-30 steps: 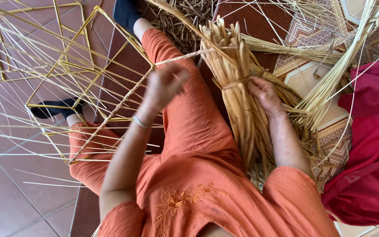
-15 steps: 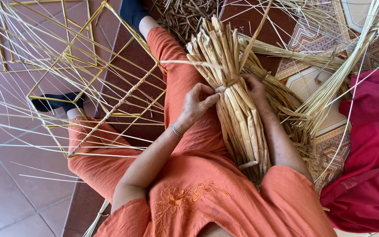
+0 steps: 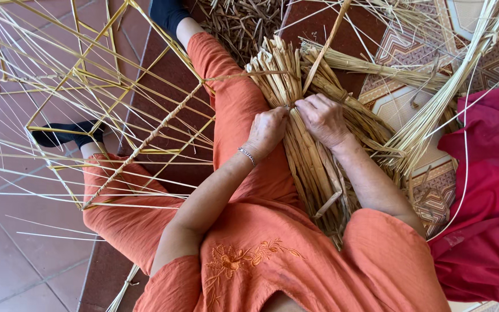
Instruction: The person weaves thin dried plant strips into a rectangular basket frame, threading strands through the structure and tightening them by hand. The person occasionally picks up additional strips from nearby bundles and integrates them into the weave.
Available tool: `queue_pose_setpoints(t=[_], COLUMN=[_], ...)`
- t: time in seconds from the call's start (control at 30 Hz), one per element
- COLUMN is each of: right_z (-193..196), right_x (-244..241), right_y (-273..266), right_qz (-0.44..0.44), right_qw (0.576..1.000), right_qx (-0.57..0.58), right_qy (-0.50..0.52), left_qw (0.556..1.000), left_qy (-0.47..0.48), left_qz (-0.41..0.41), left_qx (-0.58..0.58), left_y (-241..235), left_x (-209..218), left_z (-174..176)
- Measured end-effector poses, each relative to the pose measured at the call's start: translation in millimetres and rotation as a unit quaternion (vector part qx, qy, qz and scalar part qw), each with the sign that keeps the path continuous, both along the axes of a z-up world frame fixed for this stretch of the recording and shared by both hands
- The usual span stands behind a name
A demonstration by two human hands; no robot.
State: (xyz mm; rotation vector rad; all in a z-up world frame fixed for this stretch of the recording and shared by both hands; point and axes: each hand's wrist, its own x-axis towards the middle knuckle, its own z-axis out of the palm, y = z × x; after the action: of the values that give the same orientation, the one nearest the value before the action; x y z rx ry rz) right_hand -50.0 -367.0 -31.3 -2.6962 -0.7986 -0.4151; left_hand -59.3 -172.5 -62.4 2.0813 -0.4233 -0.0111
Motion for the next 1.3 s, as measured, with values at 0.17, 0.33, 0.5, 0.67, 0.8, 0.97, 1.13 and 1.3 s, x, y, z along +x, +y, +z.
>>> queue_pose_setpoints(t=[0.17, 0.33, 0.5, 0.67, 0.8, 0.97, 1.13, 1.3], right_z=[8, 0, -41, -56, -36, -12, 5, 26], right_x=[5, 13, 24, 22, 15, -3, -24, -50], right_y=[-6, -4, -9, -24, -48, -58, -28, 12], right_qz=[0.025, 0.076, 0.099, -0.019, -0.308, -0.317, -0.212, -0.168], right_qw=[0.996, 0.990, 0.985, 0.999, 0.767, 0.841, 0.947, 0.942], right_qx=[-0.079, -0.101, -0.138, -0.020, 0.486, 0.362, 0.145, 0.074], right_qy=[0.042, -0.057, -0.044, 0.028, 0.284, 0.249, 0.194, 0.280], left_qw=[0.995, 0.984, 0.981, 0.993, 0.997, 0.971, 0.995, 0.951], left_qy=[0.057, 0.034, 0.017, 0.011, -0.022, -0.171, 0.002, 0.002], left_qz=[0.037, -0.003, -0.034, -0.020, -0.075, -0.168, -0.057, -0.106], left_qx=[0.073, 0.177, 0.191, 0.118, 0.017, 0.014, 0.078, 0.292], left_y=[-7, -11, -11, 0, 17, 29, 17, -17], left_x=[3, 5, 9, 4, -11, -20, -7, 24], left_z=[-23, -40, -36, -3, 23, 26, -5, -20])
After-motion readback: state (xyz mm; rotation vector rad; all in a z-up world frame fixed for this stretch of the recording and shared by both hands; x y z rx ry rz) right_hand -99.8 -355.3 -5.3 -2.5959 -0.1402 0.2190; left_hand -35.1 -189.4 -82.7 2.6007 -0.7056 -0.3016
